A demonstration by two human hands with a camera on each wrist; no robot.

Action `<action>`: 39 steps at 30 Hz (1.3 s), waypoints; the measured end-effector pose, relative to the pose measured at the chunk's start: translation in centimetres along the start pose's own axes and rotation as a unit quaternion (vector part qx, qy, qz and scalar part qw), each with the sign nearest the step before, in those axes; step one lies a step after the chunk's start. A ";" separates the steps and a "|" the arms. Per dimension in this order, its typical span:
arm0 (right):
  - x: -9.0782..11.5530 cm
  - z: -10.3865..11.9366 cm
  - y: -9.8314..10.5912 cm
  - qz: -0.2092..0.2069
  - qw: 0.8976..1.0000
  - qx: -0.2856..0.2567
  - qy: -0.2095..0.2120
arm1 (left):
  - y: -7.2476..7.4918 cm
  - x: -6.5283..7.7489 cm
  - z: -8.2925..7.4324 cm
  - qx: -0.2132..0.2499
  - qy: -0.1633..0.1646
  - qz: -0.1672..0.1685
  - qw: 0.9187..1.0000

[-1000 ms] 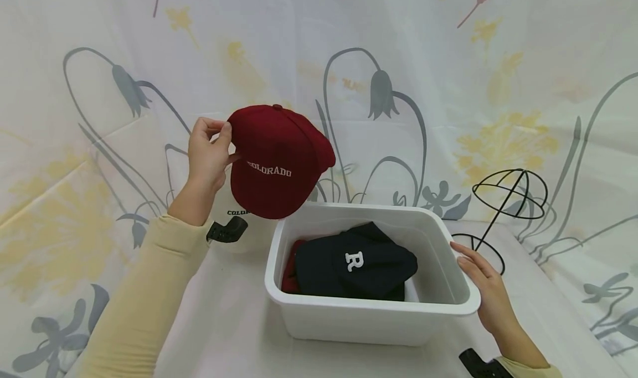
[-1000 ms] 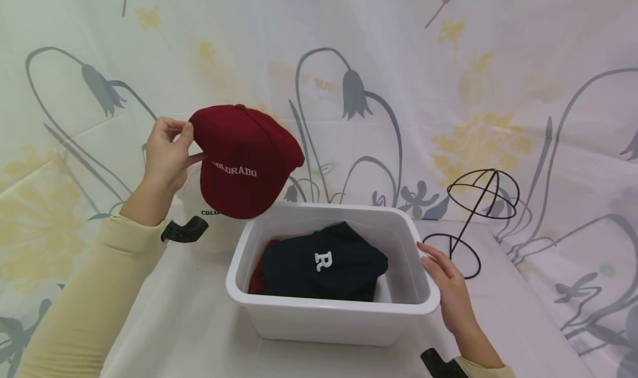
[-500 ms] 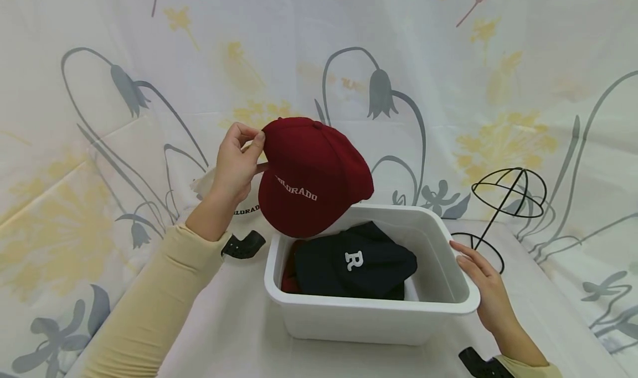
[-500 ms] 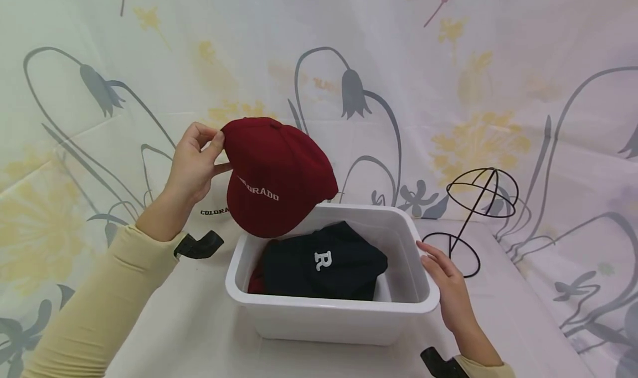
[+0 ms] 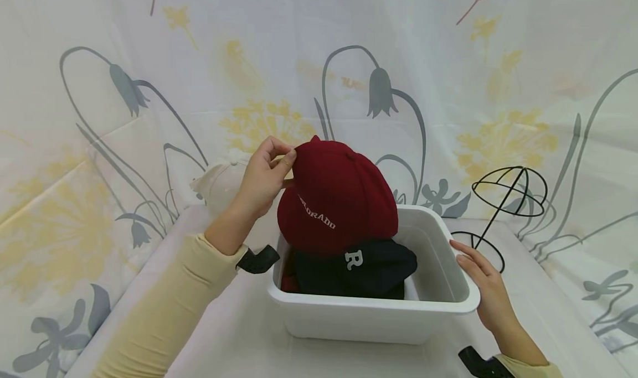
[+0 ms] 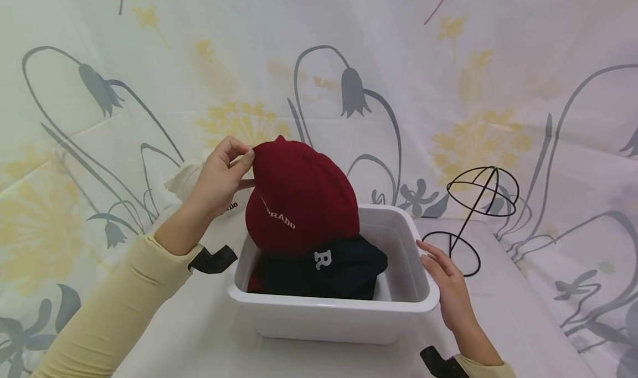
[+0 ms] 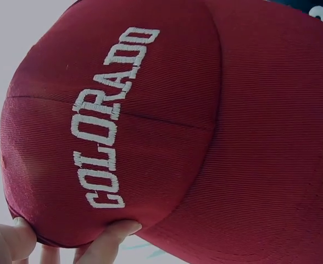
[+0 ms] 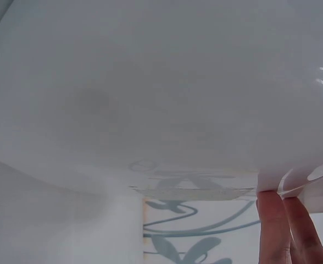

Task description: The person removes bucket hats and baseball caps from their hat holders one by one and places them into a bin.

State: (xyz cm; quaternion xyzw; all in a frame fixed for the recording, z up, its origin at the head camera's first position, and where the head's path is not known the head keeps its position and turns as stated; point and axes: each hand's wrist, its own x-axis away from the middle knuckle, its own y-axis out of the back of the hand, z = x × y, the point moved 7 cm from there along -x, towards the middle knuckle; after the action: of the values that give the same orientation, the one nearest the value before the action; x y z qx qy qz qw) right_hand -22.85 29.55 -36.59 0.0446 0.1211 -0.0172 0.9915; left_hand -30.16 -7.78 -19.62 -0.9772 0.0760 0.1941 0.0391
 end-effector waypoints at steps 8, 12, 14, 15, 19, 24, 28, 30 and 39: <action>0.0 -0.2 0.1 -0.006 1.000 0.014 -0.003 | -2.0 0.5 1.5 -0.021 0.032 0.046 0.998; 0.1 -0.2 0.0 -0.005 1.000 0.009 -0.004 | -2.7 1.0 2.6 -0.065 0.067 0.073 0.993; 0.1 -0.2 0.0 -0.004 1.000 0.008 -0.004 | -3.0 1.2 3.1 -0.081 0.084 0.086 0.989; 0.1 -0.2 0.0 -0.003 1.000 0.007 -0.004 | -3.2 1.2 3.3 -0.089 0.093 0.091 0.988; 0.1 -0.1 0.1 -0.007 1.000 0.013 -0.006 | -3.7 1.4 4.4 -0.102 0.126 0.114 0.980; 0.1 0.0 0.1 -0.006 1.000 0.010 -0.005 | -4.3 1.4 6.2 -0.120 0.165 0.142 0.969; 0.1 0.0 0.0 -0.006 1.000 0.007 -0.006 | -4.3 0.9 7.3 -0.162 0.178 0.145 0.960; 0.2 -0.1 0.0 -0.007 1.000 0.005 -0.007 | -4.4 0.5 7.7 -0.197 0.179 0.142 0.953; 0.1 -0.1 0.1 -0.010 1.000 0.015 -0.005 | -5.3 -0.6 7.9 -0.340 0.086 0.172 0.920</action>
State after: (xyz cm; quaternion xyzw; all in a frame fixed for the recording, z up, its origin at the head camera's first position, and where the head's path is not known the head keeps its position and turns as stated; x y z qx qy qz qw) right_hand -22.79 29.65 -36.64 0.0581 0.1167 -0.0293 0.9910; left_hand -32.79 -1.65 -26.39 -0.9163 0.1757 0.1271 -0.3368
